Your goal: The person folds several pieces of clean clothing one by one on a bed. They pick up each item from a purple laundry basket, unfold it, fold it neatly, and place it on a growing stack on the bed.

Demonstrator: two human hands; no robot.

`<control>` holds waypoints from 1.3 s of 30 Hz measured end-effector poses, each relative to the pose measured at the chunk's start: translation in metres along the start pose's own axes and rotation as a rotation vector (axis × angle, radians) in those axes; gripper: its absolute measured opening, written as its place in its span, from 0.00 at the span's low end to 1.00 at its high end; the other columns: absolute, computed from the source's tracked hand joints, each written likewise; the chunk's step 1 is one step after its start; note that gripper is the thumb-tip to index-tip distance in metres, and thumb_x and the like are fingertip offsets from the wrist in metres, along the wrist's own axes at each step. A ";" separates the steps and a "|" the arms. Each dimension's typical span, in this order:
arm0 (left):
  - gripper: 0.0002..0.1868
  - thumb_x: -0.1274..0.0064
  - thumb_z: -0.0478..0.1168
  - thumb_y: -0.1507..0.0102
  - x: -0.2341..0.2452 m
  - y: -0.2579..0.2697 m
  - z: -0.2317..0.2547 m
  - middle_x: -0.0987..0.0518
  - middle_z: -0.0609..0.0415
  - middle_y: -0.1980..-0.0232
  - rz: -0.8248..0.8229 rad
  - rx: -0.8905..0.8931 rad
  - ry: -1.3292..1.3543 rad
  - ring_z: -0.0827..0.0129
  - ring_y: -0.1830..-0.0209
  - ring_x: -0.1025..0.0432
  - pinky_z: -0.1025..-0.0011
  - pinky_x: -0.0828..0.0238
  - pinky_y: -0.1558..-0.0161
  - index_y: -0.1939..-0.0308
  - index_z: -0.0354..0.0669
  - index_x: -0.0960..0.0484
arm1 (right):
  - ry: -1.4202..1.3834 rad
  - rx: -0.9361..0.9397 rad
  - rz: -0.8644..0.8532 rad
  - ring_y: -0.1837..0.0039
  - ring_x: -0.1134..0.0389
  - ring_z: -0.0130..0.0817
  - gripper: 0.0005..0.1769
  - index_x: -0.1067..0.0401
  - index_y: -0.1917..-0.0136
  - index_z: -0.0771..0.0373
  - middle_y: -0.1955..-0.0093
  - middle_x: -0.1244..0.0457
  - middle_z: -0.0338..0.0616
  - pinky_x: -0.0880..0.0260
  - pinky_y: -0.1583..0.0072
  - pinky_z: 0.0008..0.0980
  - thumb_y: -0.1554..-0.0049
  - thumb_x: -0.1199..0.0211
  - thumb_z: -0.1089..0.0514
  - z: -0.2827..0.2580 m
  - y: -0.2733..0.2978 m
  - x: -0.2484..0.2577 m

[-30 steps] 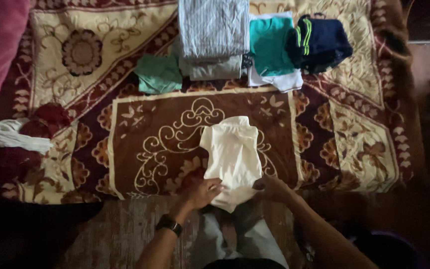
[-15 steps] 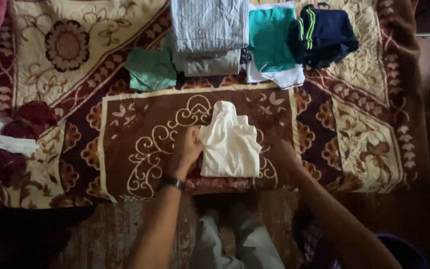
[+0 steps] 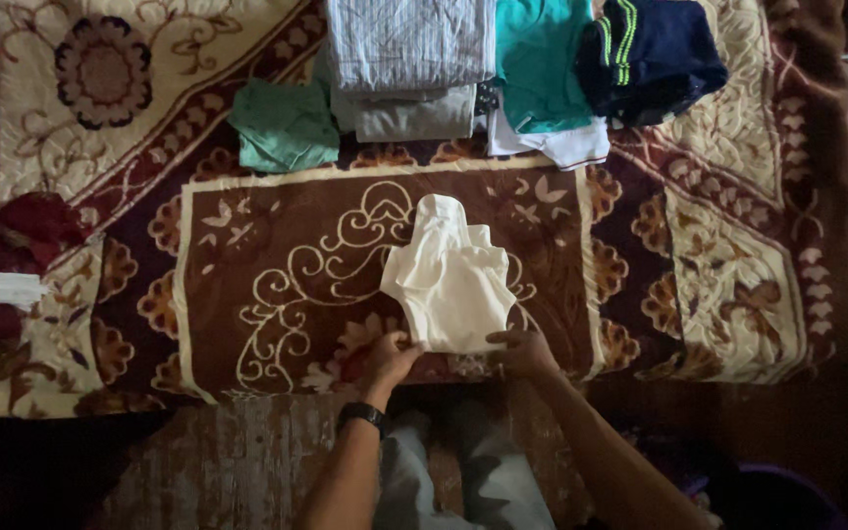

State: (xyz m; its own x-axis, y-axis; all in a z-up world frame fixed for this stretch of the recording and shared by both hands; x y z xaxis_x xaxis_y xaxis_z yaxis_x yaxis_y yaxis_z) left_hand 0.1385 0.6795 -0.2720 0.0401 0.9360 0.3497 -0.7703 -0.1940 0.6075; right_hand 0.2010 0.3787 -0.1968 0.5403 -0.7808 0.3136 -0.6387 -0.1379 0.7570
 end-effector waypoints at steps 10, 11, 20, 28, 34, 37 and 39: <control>0.13 0.35 0.43 0.45 0.064 0.034 0.050 0.13 0.44 0.66 -0.239 0.180 0.053 0.61 0.64 0.18 0.67 0.23 0.56 0.71 0.34 0.13 | 0.505 0.656 0.010 0.52 0.28 0.45 0.33 0.24 0.48 0.57 0.52 0.29 0.51 0.27 0.53 0.44 0.64 0.15 0.46 -0.100 0.071 0.059; 0.14 0.34 0.42 0.45 0.067 0.040 0.058 0.13 0.43 0.68 -0.236 0.163 -0.006 0.61 0.65 0.18 0.66 0.22 0.58 0.71 0.31 0.15 | 0.549 0.491 -0.023 0.50 0.27 0.44 0.31 0.24 0.46 0.52 0.50 0.29 0.48 0.27 0.51 0.44 0.61 0.19 0.44 -0.095 0.074 0.059; 0.12 0.41 0.43 0.39 0.088 0.058 0.160 0.12 0.57 0.56 -0.129 -0.314 -0.074 0.71 0.62 0.19 0.70 0.23 0.57 0.55 0.44 0.09 | 0.491 0.606 0.085 0.39 0.31 0.49 0.26 0.25 0.41 0.58 0.39 0.33 0.51 0.29 0.40 0.43 0.53 0.29 0.51 -0.128 0.075 0.073; 0.20 0.29 0.35 0.49 0.120 0.085 0.235 0.18 0.43 0.52 -0.060 -0.635 -0.100 0.60 0.53 0.23 0.66 0.28 0.54 0.53 0.39 0.14 | 0.372 0.544 0.115 0.39 0.28 0.42 0.31 0.27 0.36 0.60 0.39 0.31 0.48 0.28 0.41 0.39 0.51 0.25 0.51 -0.153 0.075 0.113; 0.14 0.38 0.30 0.44 0.123 0.091 0.246 0.16 0.47 0.56 -0.023 -0.577 -0.094 0.62 0.56 0.21 0.66 0.26 0.54 0.55 0.43 0.12 | 0.320 0.505 0.103 0.38 0.28 0.40 0.31 0.26 0.34 0.55 0.37 0.31 0.46 0.28 0.40 0.38 0.52 0.30 0.56 -0.176 0.100 0.115; 0.14 0.38 0.32 0.43 0.125 0.093 0.252 0.17 0.48 0.55 -0.040 -0.449 -0.148 0.63 0.54 0.21 0.64 0.25 0.51 0.53 0.44 0.13 | 0.278 0.447 0.075 0.40 0.27 0.36 0.31 0.27 0.34 0.54 0.37 0.30 0.44 0.28 0.40 0.35 0.52 0.31 0.58 -0.179 0.105 0.118; 0.12 0.34 0.36 0.42 0.131 0.101 0.266 0.20 0.45 0.52 0.026 -0.502 -0.188 0.61 0.50 0.25 0.61 0.27 0.48 0.54 0.44 0.12 | 0.176 0.533 0.024 0.42 0.27 0.36 0.29 0.26 0.35 0.58 0.35 0.31 0.44 0.28 0.42 0.36 0.51 0.36 0.61 -0.180 0.107 0.121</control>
State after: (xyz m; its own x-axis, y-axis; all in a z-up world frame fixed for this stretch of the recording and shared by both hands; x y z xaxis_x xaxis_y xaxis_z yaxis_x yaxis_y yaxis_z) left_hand 0.2348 0.7040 0.0247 0.0948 0.8551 0.5098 -0.9803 -0.0090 0.1975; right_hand 0.2967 0.3793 0.0249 0.5761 -0.6807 0.4525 -0.8159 -0.4459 0.3680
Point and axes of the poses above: each hand's wrist, its own y-axis away from the middle knuckle, its own x-axis out of the back of the hand, z = x × y, the point moved 4 cm from there along -y, towards the middle knuckle
